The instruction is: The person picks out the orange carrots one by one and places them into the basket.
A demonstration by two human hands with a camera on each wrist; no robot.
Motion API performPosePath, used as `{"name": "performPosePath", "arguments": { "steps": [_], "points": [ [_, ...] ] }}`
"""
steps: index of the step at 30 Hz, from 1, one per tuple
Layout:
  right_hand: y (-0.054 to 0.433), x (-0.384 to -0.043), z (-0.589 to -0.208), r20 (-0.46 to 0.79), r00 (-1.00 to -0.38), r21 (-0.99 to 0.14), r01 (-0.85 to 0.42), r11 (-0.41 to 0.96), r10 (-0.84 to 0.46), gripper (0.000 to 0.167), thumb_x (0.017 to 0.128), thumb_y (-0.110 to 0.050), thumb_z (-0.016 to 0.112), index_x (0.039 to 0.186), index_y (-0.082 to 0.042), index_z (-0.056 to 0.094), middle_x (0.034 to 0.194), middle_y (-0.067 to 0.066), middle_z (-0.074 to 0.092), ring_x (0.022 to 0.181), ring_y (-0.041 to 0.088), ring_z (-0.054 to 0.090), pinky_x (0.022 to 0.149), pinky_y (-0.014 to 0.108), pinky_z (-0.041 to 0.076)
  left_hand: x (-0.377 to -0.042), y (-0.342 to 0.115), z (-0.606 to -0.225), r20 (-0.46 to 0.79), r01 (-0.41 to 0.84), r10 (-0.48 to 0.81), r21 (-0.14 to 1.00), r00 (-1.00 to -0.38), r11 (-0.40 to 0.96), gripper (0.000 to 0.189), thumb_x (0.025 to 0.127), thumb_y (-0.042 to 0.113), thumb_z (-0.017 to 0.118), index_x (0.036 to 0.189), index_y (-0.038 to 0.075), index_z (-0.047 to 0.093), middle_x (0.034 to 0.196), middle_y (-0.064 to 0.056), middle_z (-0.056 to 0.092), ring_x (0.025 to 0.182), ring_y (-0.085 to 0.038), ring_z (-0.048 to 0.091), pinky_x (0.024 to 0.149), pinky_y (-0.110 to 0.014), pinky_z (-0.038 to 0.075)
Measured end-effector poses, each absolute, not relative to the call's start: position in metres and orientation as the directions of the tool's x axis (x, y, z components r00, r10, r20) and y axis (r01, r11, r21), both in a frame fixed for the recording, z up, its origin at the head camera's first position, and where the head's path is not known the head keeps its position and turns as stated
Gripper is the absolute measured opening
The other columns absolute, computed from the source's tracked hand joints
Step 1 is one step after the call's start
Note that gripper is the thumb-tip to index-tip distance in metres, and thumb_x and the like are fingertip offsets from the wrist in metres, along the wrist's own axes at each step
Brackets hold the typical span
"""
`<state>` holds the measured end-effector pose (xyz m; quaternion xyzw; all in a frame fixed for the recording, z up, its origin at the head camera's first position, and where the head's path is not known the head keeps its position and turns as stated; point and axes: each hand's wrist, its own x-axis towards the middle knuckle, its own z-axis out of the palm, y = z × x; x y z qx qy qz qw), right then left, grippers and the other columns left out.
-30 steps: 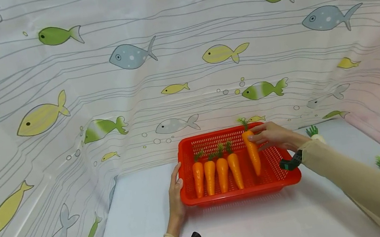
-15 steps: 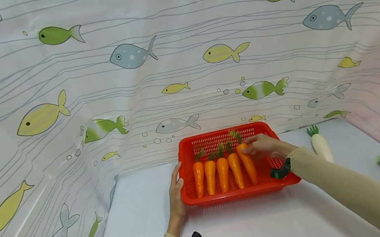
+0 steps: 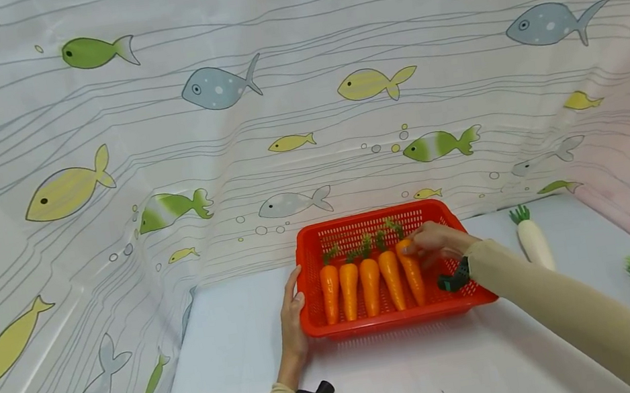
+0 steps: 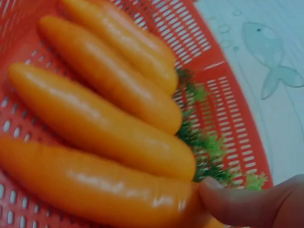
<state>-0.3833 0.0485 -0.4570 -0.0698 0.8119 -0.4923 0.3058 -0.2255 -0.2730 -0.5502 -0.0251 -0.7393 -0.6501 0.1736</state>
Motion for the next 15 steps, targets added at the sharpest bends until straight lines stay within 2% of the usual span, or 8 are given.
{"name": "performPosePath", "arguments": {
  "steps": [3, 4, 6, 7, 8, 10, 15],
  "points": [
    [0.0472, -0.3849, -0.4596, -0.432, -0.8, -0.832, 0.174, 0.527, -0.417, 0.046, 0.102, -0.015, 0.069, 0.139, 0.01, 0.062, 0.128, 0.022, 0.067, 0.106, 0.031, 0.068, 0.092, 0.051, 0.064, -0.2256, -0.2735, -0.5509, 0.287, 0.261, -0.188, 0.953, -0.939, 0.151, 0.055, 0.109, 0.037, 0.033, 0.163, 0.038, 0.039, 0.169, 0.007, 0.039, 0.15, -0.025, 0.047, 0.116, -0.037, 0.045],
    [0.0467, -0.3854, -0.4602, -0.437, -0.801, -0.825, 0.177, 0.536, -0.409, 0.04, 0.101, -0.016, 0.07, 0.133, 0.008, 0.067, 0.121, 0.019, 0.068, 0.102, 0.029, 0.068, 0.091, 0.049, 0.064, -0.2258, -0.2733, -0.551, 0.289, 0.263, -0.187, 0.953, -0.939, 0.153, 0.055, 0.109, 0.037, 0.033, 0.163, 0.038, 0.039, 0.169, 0.007, 0.039, 0.15, -0.025, 0.047, 0.116, -0.039, 0.045],
    [0.0469, -0.386, -0.4611, -0.441, -0.799, -0.817, 0.168, 0.552, -0.409, 0.021, 0.101, -0.019, 0.071, 0.106, 0.002, 0.073, 0.101, 0.013, 0.068, 0.095, 0.026, 0.068, 0.09, 0.047, 0.065, -0.226, -0.2726, -0.5508, 0.286, 0.261, -0.186, 0.954, -0.94, 0.147, 0.055, 0.109, 0.037, 0.033, 0.163, 0.038, 0.04, 0.169, 0.007, 0.039, 0.15, -0.026, 0.047, 0.118, -0.046, 0.044],
    [0.047, -0.3862, -0.4615, -0.441, -0.8, -0.812, 0.164, 0.56, -0.406, 0.02, 0.101, -0.019, 0.072, 0.093, -0.001, 0.07, 0.093, 0.01, 0.065, 0.091, 0.025, 0.068, 0.089, 0.046, 0.065, -0.2264, -0.2723, -0.5511, 0.285, 0.26, -0.187, 0.955, -0.94, 0.146, 0.054, 0.109, 0.037, 0.034, 0.163, 0.038, 0.04, 0.169, 0.007, 0.039, 0.15, -0.027, 0.047, 0.119, -0.05, 0.043],
    [0.047, -0.3863, -0.4619, -0.442, -0.803, -0.809, 0.164, 0.564, -0.4, 0.021, 0.1, -0.02, 0.073, 0.086, -0.005, 0.067, 0.087, 0.007, 0.061, 0.087, 0.023, 0.066, 0.088, 0.046, 0.065, -0.2266, -0.272, -0.5513, 0.284, 0.259, -0.186, 0.955, -0.941, 0.146, 0.054, 0.109, 0.037, 0.034, 0.163, 0.038, 0.04, 0.169, 0.007, 0.039, 0.151, -0.027, 0.046, 0.119, -0.052, 0.043],
    [0.047, -0.3865, -0.4619, -0.443, -0.805, -0.8, 0.157, 0.579, -0.394, 0.033, 0.099, -0.021, 0.074, 0.075, -0.009, 0.055, 0.078, 0.003, 0.053, 0.082, 0.021, 0.064, 0.087, 0.044, 0.066, -0.227, -0.2716, -0.5515, 0.287, 0.262, -0.187, 0.954, -0.939, 0.146, 0.054, 0.109, 0.037, 0.034, 0.163, 0.038, 0.04, 0.169, 0.007, 0.039, 0.151, -0.028, 0.046, 0.12, -0.056, 0.041],
    [0.0445, -0.3862, -0.4648, -0.436, -0.817, -0.79, 0.146, 0.595, -0.377, 0.038, 0.098, -0.024, 0.077, 0.072, -0.011, 0.052, 0.074, 0.0, 0.047, 0.078, 0.02, 0.06, 0.083, 0.044, 0.067, -0.2276, -0.2722, -0.5534, 0.297, 0.273, -0.193, 0.951, -0.935, 0.144, 0.055, 0.109, 0.036, 0.033, 0.163, 0.035, 0.04, 0.17, 0.004, 0.038, 0.151, -0.029, 0.046, 0.12, -0.055, 0.04]
  ]
}}
